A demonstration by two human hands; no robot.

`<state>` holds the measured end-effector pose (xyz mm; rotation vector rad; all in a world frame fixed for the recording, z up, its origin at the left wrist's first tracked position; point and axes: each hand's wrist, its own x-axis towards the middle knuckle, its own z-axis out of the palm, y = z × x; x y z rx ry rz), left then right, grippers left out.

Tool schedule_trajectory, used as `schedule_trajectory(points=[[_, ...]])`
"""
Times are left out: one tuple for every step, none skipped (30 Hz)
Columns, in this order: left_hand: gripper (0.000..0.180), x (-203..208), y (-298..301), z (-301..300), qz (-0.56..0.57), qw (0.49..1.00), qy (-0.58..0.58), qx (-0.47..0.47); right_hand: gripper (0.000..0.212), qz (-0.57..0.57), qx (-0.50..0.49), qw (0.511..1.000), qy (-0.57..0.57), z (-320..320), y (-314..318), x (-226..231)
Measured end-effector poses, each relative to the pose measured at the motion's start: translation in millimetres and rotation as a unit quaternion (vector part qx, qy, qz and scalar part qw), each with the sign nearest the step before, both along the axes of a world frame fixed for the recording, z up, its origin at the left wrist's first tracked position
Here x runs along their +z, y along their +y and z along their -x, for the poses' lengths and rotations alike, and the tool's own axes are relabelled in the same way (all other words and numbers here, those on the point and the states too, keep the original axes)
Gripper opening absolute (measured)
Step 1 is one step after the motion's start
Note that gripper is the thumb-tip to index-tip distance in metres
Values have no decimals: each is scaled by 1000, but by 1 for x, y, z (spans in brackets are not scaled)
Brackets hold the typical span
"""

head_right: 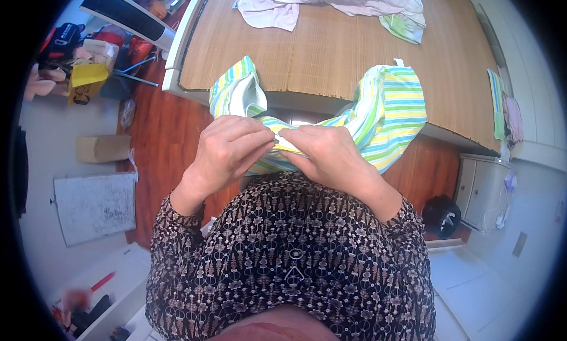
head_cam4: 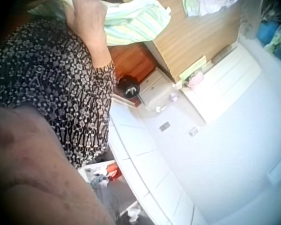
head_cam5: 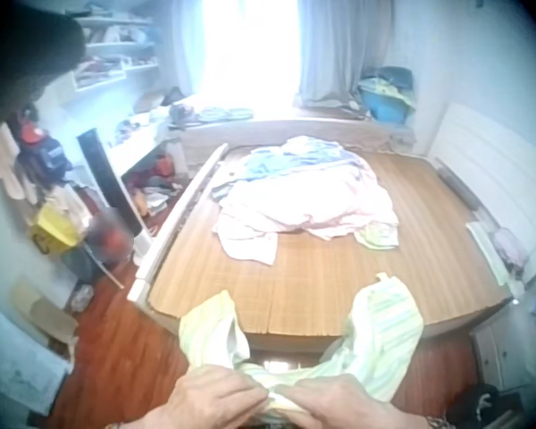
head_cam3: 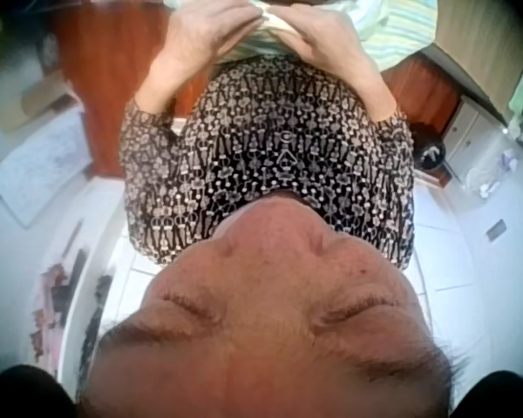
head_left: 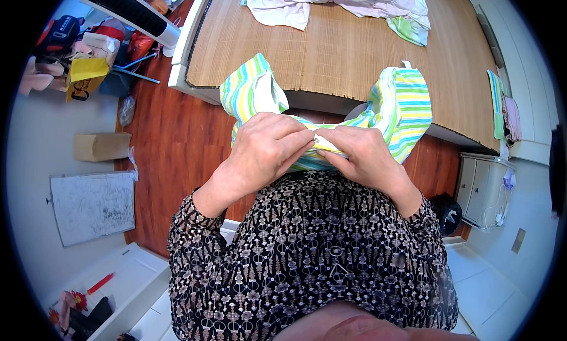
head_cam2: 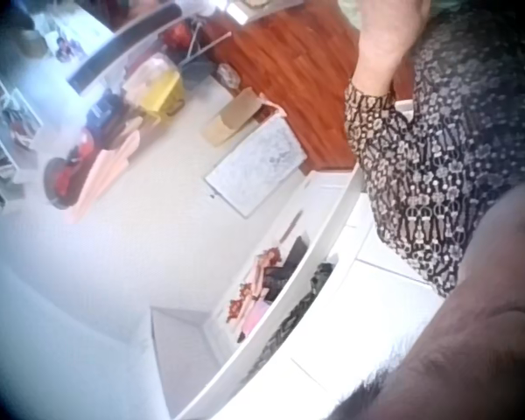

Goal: The person puts a striped pillowcase onto a white pillow by hand, smoothing the fabric and tucking the pillow inside.

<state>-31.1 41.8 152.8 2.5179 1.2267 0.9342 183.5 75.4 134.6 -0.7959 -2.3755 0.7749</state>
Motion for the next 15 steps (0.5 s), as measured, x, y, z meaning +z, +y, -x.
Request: schedule_trajectory(points=[[19,0,0,0,-5,1000,8,0,25,0,0,1000,-2,0,0,0],[19,0,1,0,-9,1000,21,-8,25,-1,1,1000,-4,0,0,0],[19,0,1,2,-13,999,34,-16,25,-1,3,1000,-6,-1,0,0],[19,-1,1,2,-17,998,47,-23,26,-4,5,1000,-7,-1,0,-1],[17,1,1,2,-12,997,66,-25,26,-6,8,1000,-8,-2,0,-2],[16,6,2,2,-6,996,84,-27,27,-9,10,1000,-10,-2,-1,-2],[14,12,3,1,-1,994,102,-28,27,-6,9,1000,-21,-2,-1,-2],[12,22,3,-1,-3,990,138,-19,27,-4,8,999,-32,-1,-1,-2],[11,36,4,-4,-7,985,174,-10,27,-2,6,999,-44,0,-2,-1],[10,43,5,-7,-11,978,209,0,26,-5,6,999,-44,1,-2,0],[9,42,5,-10,10,978,208,9,25,-8,5,999,-44,2,-2,1],[8,42,6,-12,32,977,210,18,24,-10,5,999,-40,3,-1,1],[9,42,7,-13,54,975,212,27,23,-20,4,999,-34,4,-1,1],[9,43,11,-10,106,980,169,19,22,-30,4,999,-28,4,-1,0],[8,41,19,-4,159,979,126,7,21,-38,0,999,-22,4,-1,-2]])
